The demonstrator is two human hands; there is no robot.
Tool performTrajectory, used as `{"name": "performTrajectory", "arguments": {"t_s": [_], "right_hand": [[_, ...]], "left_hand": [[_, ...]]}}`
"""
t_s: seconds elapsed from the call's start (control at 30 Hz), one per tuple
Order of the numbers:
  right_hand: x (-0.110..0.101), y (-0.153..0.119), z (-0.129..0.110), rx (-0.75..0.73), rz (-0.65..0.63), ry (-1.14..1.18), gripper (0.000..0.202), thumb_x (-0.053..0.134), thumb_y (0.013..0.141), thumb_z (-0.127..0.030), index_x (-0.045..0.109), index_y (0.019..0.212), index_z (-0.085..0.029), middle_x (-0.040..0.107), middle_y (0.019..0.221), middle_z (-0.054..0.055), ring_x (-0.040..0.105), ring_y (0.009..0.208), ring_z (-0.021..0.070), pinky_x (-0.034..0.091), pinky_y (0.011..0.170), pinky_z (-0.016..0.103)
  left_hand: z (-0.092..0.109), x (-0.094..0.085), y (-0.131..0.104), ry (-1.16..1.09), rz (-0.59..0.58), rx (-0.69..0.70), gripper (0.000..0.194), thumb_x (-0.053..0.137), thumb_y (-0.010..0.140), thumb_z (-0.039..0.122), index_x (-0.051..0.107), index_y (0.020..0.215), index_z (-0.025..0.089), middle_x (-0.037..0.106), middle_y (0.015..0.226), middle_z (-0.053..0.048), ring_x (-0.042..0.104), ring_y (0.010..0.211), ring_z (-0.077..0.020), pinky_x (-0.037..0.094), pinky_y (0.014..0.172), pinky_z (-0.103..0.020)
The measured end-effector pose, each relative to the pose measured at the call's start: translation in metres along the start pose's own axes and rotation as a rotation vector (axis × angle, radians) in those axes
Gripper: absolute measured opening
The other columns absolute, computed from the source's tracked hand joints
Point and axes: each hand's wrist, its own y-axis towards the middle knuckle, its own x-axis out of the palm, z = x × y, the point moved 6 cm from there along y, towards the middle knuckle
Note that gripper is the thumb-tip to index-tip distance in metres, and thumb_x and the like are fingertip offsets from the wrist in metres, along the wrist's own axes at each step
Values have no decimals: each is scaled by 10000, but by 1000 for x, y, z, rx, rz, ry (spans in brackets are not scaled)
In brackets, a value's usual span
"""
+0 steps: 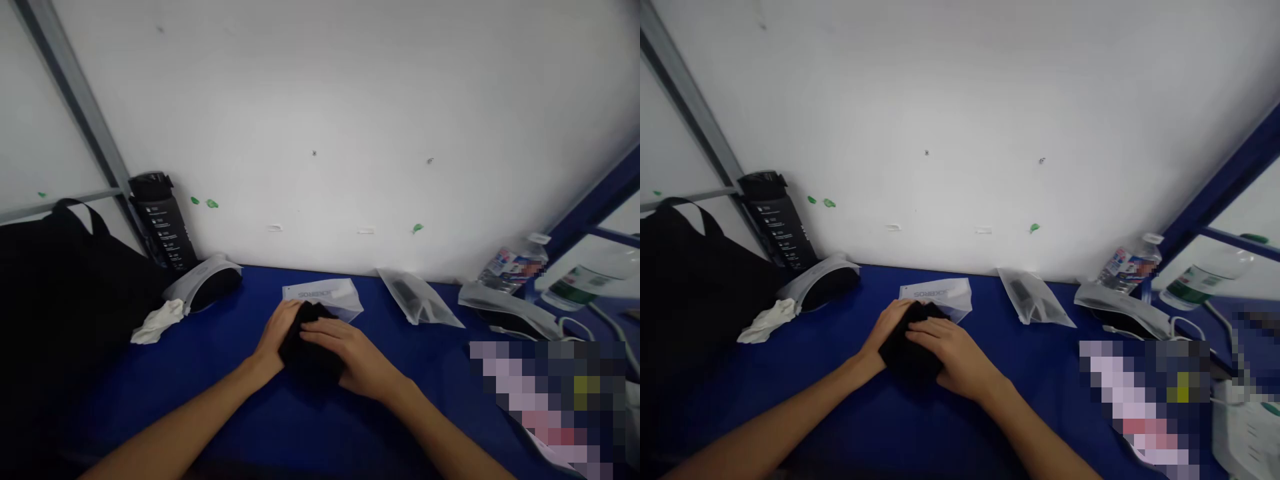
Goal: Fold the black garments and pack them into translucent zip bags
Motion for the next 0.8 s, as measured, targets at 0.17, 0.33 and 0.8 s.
{"name": "performTrajectory", "arguments": {"t_s": [0.17, 0.33, 0.8], "right_hand": [[9, -3, 20, 130, -86, 3, 917, 556, 577, 38, 597, 1462, -198, 611, 1488, 118, 565, 1400, 285, 368, 1252, 494], [11, -6, 32, 238, -105, -111, 904, 548, 555, 72, 626, 1423, -169, 612, 1476, 148, 566, 1397, 308, 389, 1238, 504], [20, 17, 47, 591, -195, -638, 797, 768, 790, -68, 439, 1516, -93, 535, 1491, 296, 567, 1359, 414, 527, 1084, 485]], "left_hand": [[4, -2, 2, 45, 1, 89, 474, 604, 867, 98, 672, 1318, 225, 705, 1293, -69, 629, 1229, -260, 531, 1089, -448], [11, -1, -1, 67, -28, 93, 571, 653, 822, 52, 635, 1364, 229, 676, 1340, -90, 612, 1248, -283, 522, 1101, -482], [23, 10, -2, 74, -44, 168, 721, 424, 802, -94, 584, 1444, 190, 587, 1499, -89, 505, 1430, -226, 410, 1255, -504]]}}
